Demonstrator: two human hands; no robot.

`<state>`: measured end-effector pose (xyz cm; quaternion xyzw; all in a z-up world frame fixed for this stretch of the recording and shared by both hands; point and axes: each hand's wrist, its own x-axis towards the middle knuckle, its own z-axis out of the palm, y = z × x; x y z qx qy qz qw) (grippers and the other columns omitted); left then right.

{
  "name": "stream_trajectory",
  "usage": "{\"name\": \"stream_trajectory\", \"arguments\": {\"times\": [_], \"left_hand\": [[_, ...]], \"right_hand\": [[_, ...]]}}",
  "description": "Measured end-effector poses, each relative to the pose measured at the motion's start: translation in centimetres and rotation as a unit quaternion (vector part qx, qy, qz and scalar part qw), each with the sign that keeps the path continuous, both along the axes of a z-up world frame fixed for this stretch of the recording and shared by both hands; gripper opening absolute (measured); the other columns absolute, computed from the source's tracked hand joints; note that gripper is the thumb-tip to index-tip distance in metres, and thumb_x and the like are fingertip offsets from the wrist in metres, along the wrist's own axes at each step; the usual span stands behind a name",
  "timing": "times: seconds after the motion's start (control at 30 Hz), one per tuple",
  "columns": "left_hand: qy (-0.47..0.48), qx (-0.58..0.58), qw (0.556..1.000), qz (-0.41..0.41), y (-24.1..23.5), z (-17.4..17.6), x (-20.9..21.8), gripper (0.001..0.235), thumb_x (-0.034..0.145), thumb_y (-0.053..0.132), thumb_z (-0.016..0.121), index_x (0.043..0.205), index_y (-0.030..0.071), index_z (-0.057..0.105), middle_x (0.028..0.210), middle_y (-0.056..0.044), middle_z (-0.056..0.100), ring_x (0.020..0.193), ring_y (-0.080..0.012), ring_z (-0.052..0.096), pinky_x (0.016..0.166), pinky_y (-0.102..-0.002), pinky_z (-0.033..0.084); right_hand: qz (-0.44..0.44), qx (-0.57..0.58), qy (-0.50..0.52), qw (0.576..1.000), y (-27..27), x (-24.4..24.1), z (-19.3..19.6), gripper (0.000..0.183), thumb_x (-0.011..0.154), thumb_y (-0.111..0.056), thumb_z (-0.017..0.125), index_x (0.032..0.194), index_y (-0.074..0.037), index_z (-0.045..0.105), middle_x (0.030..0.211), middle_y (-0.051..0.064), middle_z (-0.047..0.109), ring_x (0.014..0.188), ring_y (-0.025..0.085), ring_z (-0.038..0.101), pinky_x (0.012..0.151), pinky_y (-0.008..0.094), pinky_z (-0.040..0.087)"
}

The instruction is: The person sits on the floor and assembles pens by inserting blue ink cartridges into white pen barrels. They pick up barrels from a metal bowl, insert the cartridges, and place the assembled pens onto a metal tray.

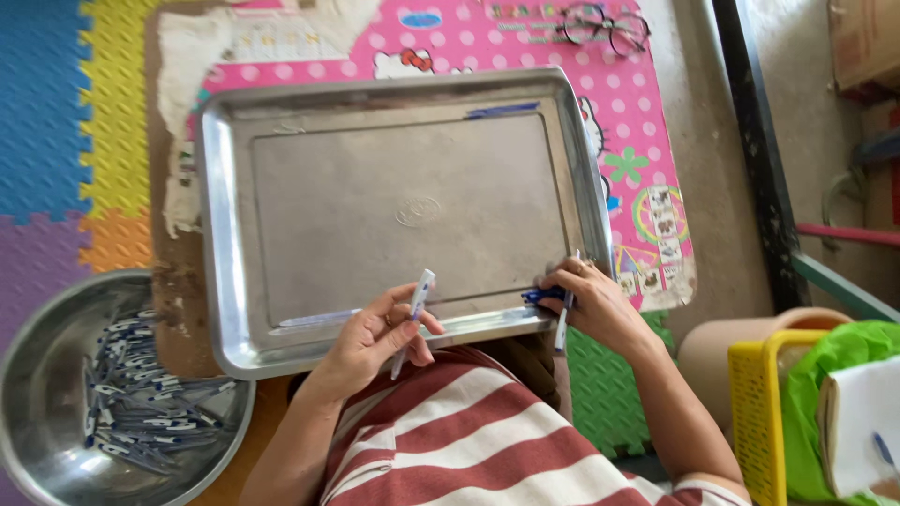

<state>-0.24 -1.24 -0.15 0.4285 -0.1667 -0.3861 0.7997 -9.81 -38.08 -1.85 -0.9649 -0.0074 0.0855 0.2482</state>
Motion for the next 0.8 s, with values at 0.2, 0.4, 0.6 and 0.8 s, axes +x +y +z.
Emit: {"name": "stream_trajectory", "arguments": {"times": [0.2,0.4,0.6,0.8], "left_hand": [[-0.038,0.022,0.999,-0.029,0.3,1.0,0.3,0.047,0.108,0.007,0.056,0.154,0.008,0.047,0.112,-0.020,0.073,0.080,-0.0239,0.074,0.078,-0.038,0.070],[-0.035,0.006,0.999,-0.037,0.2,0.6,0.3,0.046,0.108,0.008,0.055,0.154,0.012,0.048,0.114,-0.022,0.073,0.082,-0.0254,0.074,0.080,-0.040,0.069],[-0.021,0.040,0.998,-0.043,0.1,1.1,0.4,0.046,0.107,0.007,0.056,0.153,0.009,0.048,0.113,-0.019,0.074,0.082,-0.0254,0.074,0.081,-0.040,0.070],[-0.029,0.043,0.998,-0.042,0.0,0.6,0.4,0.045,0.108,0.008,0.056,0.152,0.010,0.049,0.115,-0.020,0.075,0.080,-0.0244,0.074,0.076,-0.037,0.068]], "right_hand": [[0.008,-0.020,0.020,1.000,0.3,0.4,0.9,0.027,0.092,-0.034,0.077,0.117,-0.022,0.074,0.115,0.002,0.068,0.105,0.028,0.071,0.085,0.041,0.054],[-0.021,-0.026,0.033,0.999,0.2,0.4,0.2,0.021,0.093,-0.038,0.074,0.109,-0.023,0.076,0.113,-0.003,0.071,0.104,0.022,0.073,0.085,0.037,0.056],[-0.025,-0.010,0.039,0.999,-0.4,0.7,-0.7,0.016,0.096,-0.034,0.070,0.105,-0.023,0.078,0.110,-0.004,0.073,0.101,0.020,0.075,0.086,0.034,0.057],[-0.037,-0.008,0.049,0.998,-0.8,0.8,-1.3,0.011,0.095,-0.030,0.072,0.100,-0.024,0.079,0.109,-0.005,0.073,0.097,0.019,0.075,0.084,0.034,0.058]]}}
